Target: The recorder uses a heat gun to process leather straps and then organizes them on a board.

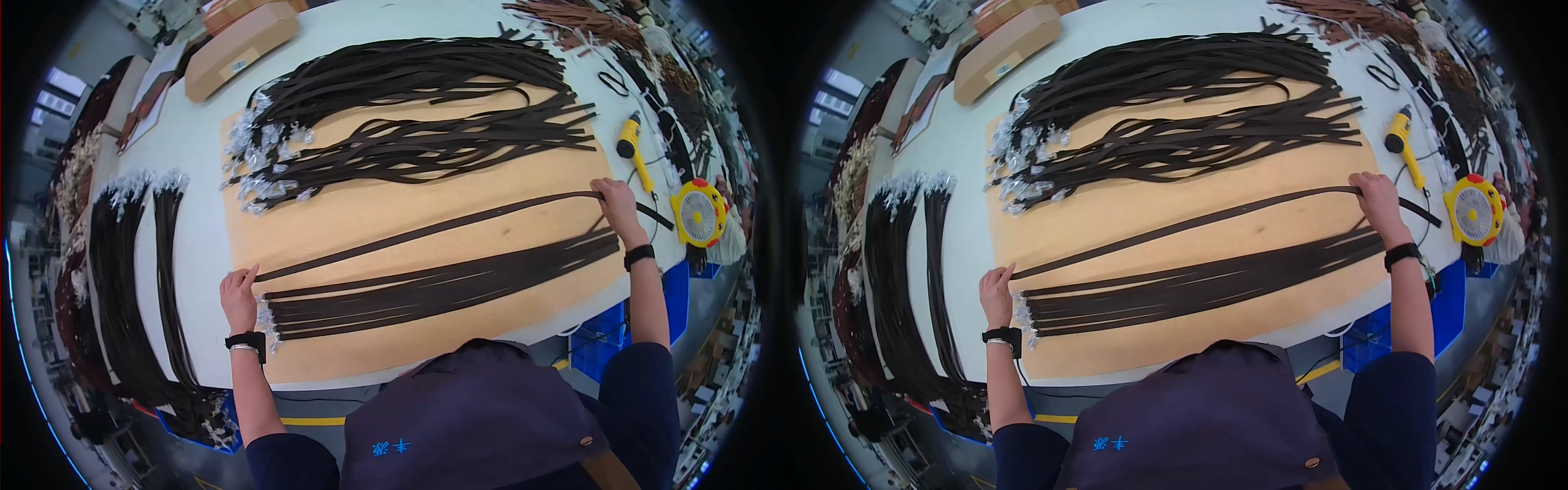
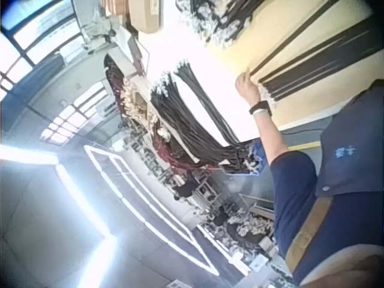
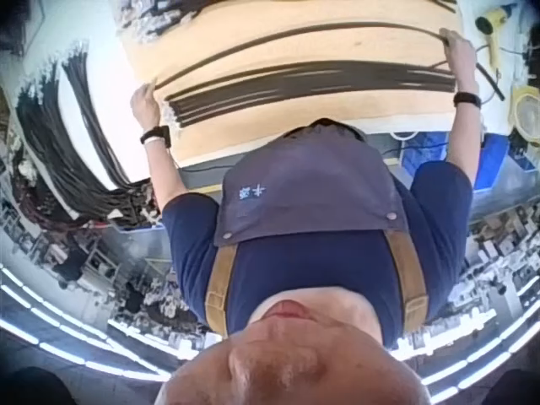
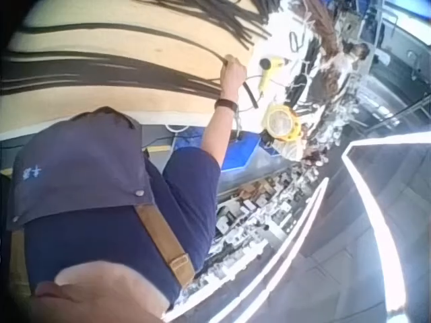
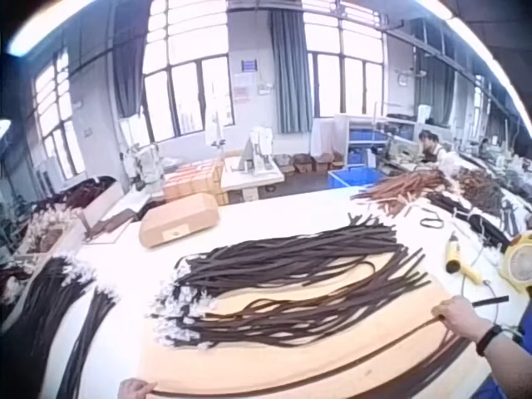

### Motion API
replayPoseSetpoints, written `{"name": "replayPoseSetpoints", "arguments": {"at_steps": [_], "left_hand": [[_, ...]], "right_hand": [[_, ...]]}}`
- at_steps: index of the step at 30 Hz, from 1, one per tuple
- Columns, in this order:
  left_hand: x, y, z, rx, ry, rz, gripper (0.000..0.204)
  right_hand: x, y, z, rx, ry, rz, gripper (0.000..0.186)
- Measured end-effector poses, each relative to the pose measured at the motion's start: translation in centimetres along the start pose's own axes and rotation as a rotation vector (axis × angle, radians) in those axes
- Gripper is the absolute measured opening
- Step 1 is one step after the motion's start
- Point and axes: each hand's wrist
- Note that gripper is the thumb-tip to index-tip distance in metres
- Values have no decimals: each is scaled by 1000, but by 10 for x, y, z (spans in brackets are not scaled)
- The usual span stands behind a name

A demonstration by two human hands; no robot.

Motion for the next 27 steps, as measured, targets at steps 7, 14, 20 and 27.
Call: {"name": "replayPoseSetpoints", "arguments": {"at_steps": [7, 14, 20, 27], "left_hand": [[43, 2, -32, -174, 410, 92, 67], [43, -54, -34, -107, 393, -41, 60], [74, -58, -63, -187, 434, -40, 59], [78, -57, -64, -214, 437, -47, 60]], "right_hand": [[119, 1, -41, 52, 238, -121, 28], [114, 90, -63, 151, 49, 116, 39], [122, 123, -105, 243, -22, 215, 43], [124, 60, -126, 597, -159, 155, 43]]}}
Point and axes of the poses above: each hand's wrist, its own z-axis towards the middle knuckle, its own x-axis out of the palm, y = z × x, and after that the axes turned 6 degrees about -z, right-handed
